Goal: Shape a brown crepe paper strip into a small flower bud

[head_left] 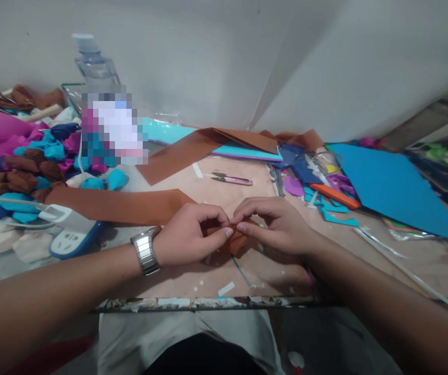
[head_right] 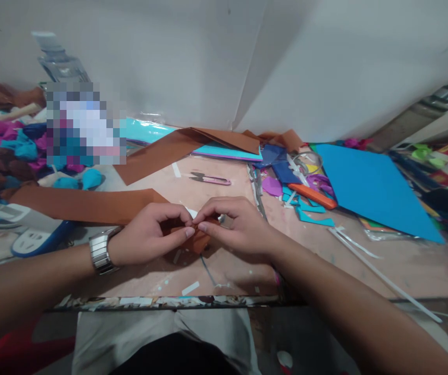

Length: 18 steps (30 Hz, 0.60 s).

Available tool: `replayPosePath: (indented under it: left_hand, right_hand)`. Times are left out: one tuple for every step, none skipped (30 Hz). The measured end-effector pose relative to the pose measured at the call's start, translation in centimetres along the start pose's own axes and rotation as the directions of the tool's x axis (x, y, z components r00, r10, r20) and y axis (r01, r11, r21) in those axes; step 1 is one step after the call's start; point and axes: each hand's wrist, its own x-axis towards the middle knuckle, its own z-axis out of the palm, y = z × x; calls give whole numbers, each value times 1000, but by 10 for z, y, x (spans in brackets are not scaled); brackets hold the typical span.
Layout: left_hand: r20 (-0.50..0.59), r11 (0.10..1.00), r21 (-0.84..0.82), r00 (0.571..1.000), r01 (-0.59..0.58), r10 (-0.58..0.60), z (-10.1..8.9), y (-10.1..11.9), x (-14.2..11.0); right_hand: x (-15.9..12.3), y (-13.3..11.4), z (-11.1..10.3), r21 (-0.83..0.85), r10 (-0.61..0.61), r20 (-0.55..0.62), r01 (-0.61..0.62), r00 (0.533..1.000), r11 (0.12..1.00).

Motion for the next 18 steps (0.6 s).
replayPosePath:
  left_hand:
    - [-5,1000,24,1000,-12,13,0,0,0]
    - [-9,998,52,1000,-24,24,0,-1,-1]
    - [-12,996,79,999,-34,35,0,-1,-1]
    - [-14,994,103,999,-46,48,1,-1,-1]
    - [-17,991,122,998,-60,63,1,-1,-1]
    - [-18,988,136,997,-74,77,1,-1,-1]
    - [-18,985,147,996,-89,92,1,-1,-1]
    - [-18,982,156,994,-101,105,1,0,-1]
    - [-18,980,163,993,-112,116,1,0,-1]
    - [-18,979,169,992,-118,123,1,0,0]
    - [-18,977,175,992,-122,127,1,1,0]
    - [-22,975,181,991,-125,132,1,1,0]
    - [-19,974,188,992,-122,128,1,1,0]
    - [-19,974,195,992,-118,124,1,1,0]
    - [-17,974,200,993,-111,116,1,2,0]
    - [-16,974,201,994,-101,107,1,2,0]
    - [-17,976,200,995,-92,97,1,1,-1]
    - [-17,977,195,996,-82,87,1,1,-1]
  right_hand:
    - [0,0,1,9,16,-1,-16,1000,1000]
    - [0,0,1,23,35,-2,-35,999,999]
    - [0,0,2,39,58,-6,-58,998,998]
    - [0,0,3,58,86,-13,-85,996,995]
    - [0,0,4,76,114,-19,-112,993,991]
    - [0,-1,5,91,140,-24,-137,990,986]
    - [0,-1,5,103,162,-26,-158,986,982]
    - [1,-2,5,110,177,-24,-173,984,979]
    - [1,-2,5,115,188,-20,-184,982,976]
    - [2,-2,5,118,195,-17,-191,981,974]
    - [2,-2,5,121,201,-15,-197,980,973]
    - [2,-2,5,123,204,-14,-201,979,972]
    - [2,-2,5,122,204,-12,-201,979,972]
    - [2,-2,5,119,202,-11,-200,979,973]
    - [2,-2,4,115,200,-10,-198,980,973]
    - [2,-2,4,109,197,-8,-195,980,975]
    - [2,-2,4,104,192,-7,-191,981,976]
    - [1,-2,4,99,188,-5,-187,982,977]
